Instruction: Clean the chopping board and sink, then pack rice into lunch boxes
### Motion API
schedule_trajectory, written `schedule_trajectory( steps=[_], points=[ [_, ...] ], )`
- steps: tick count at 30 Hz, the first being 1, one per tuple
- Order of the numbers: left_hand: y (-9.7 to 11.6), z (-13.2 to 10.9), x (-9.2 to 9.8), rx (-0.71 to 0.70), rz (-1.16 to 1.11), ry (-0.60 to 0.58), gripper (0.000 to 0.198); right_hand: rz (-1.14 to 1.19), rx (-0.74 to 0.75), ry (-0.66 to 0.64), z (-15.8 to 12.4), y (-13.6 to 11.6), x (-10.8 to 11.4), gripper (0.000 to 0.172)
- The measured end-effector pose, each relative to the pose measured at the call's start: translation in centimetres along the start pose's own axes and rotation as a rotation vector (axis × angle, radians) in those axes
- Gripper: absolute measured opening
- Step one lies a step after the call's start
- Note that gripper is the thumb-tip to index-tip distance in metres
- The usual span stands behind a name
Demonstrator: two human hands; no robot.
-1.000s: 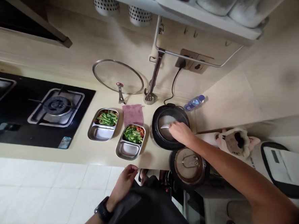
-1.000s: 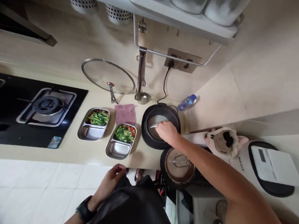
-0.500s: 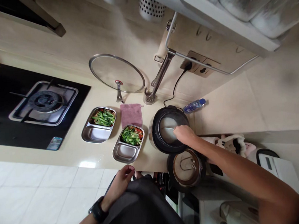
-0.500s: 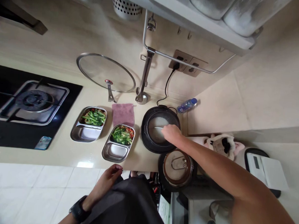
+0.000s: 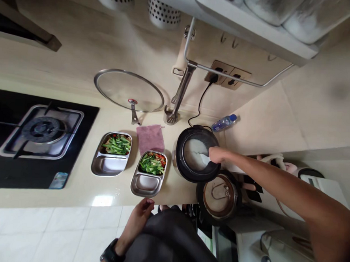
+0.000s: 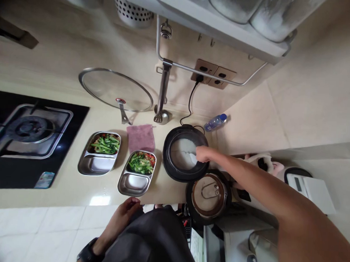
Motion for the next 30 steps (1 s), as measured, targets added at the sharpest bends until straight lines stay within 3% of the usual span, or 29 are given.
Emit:
schedule_trajectory(
  steps=[2,7,14,17,25,30],
  points=[
    [-0.2,0.1,0.8,0.013,0.009,0.032,0.051,0.061,-0.044,-0.098,-0.2,-0.4,-1.1,0.017],
    [0.0,0.0,4.0,0.020,0.012,0.136,0.049,0.226,-0.019,-0.140,0.2,-2.2,-2.0,0.022],
    [-2.0,1.7,7.8,0.057,0.057,0.318,0.064,0.469,0.075,-0.159,0.7,-0.8,-1.6,0.026],
    [-3.1,3.1,7.7,0.091,-0.074,0.350,0.073,0.557,0.098,-0.184,0.2,-0.5,-1.7,0.026],
    [-3.6,5.9,5.4,0.086,-0.386,0.143,0.071,0.864,0.187,-0.286,-2.1,1.1,-1.4,0.026],
    [-3.2,6.3,5.4,0.081,-0.411,0.162,0.058,1.067,0.262,-0.265,-3.8,2.6,-1.2,0.033]
  ],
)
Point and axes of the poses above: each hand's wrist, its own z-axis towards the middle knuckle, its own x-axis out of the back of the hand, y = z × x, the point moved 5 cm from there along z, towards the middle knuckle
